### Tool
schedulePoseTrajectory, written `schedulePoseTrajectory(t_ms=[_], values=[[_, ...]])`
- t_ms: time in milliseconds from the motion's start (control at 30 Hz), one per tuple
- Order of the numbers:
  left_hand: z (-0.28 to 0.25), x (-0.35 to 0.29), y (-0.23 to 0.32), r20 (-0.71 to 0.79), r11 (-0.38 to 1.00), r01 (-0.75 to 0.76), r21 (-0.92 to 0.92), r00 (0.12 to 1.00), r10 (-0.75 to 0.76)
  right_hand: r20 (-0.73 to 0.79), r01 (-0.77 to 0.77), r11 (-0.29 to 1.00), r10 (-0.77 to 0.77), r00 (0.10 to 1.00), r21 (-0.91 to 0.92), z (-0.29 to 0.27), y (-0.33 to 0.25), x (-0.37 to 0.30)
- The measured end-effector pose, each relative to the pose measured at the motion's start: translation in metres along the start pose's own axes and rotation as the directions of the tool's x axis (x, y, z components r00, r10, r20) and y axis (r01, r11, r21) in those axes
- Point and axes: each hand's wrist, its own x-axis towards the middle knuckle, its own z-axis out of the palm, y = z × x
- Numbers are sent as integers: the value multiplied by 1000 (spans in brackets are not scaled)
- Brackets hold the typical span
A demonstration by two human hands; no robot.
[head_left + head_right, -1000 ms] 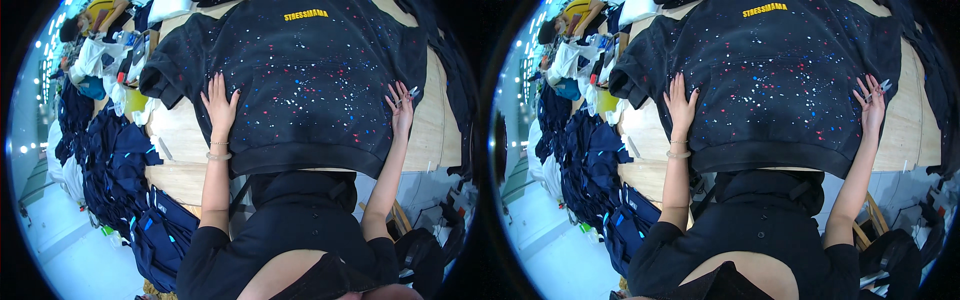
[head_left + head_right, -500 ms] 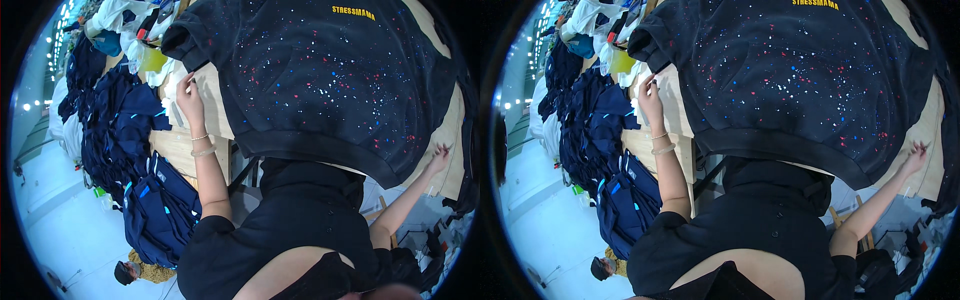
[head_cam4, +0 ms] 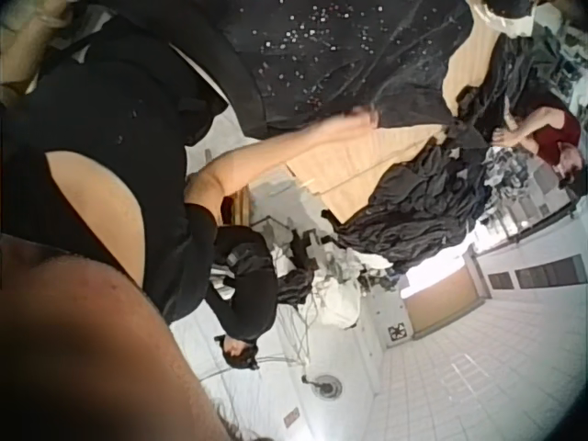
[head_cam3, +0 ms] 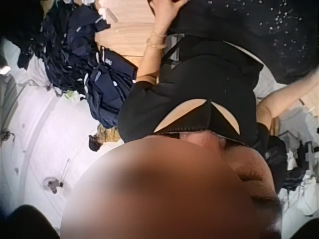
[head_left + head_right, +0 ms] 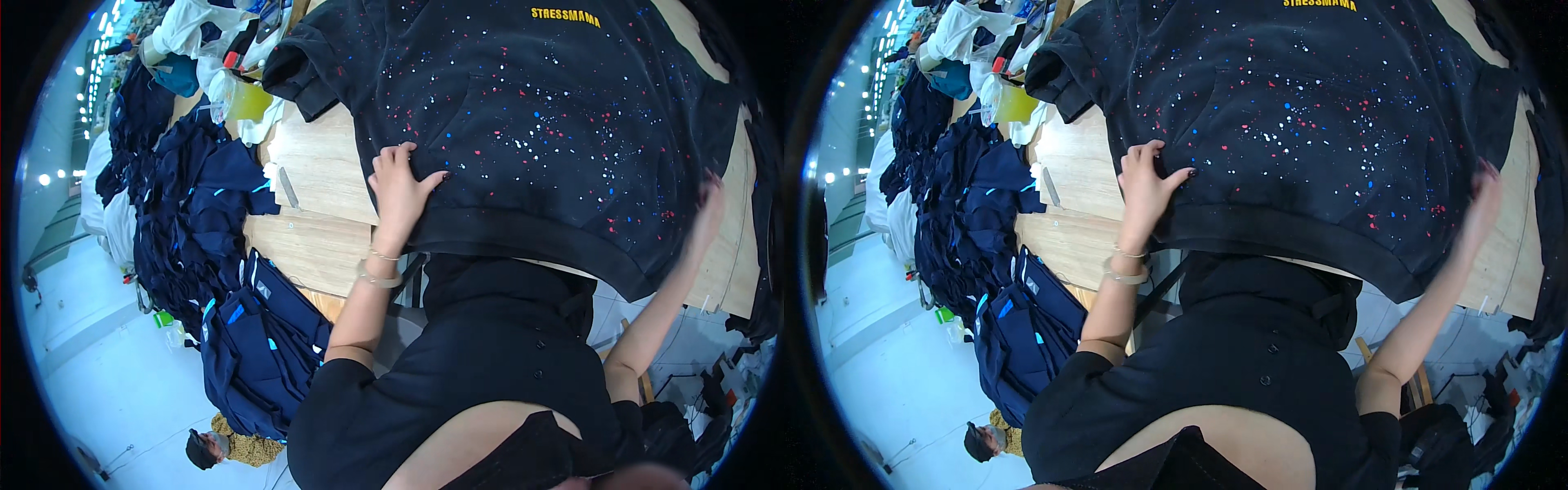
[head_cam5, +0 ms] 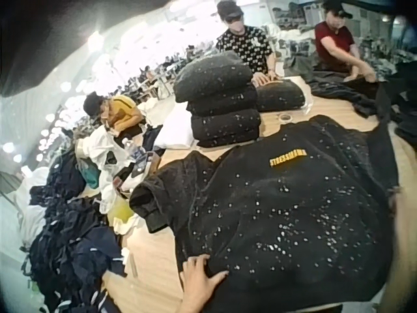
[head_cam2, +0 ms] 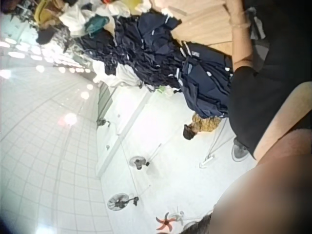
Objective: Folding and inspecting black hoodies with paint-splatter patterns on a large work table in a garment factory.
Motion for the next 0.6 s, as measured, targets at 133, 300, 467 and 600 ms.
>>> schedulePoseTrajectory(t_ms=[133,300,467,600], values=[[16,1,-7,11,987,143,-72,990,-143,408,123,957,-226,885,263,105,-110,-65],[15,1,-12,49,876,188,-444,981,-186,586,283,864,-494,642,417,192,-156,-131],[7,5,-12,266,451,350,-821,934,-240,606,367,830,-558,567,421,226,-169,-163],[-3,8,-7,433,162,467,-869,877,-207,522,391,782,-618,588,486,232,-172,-169]])
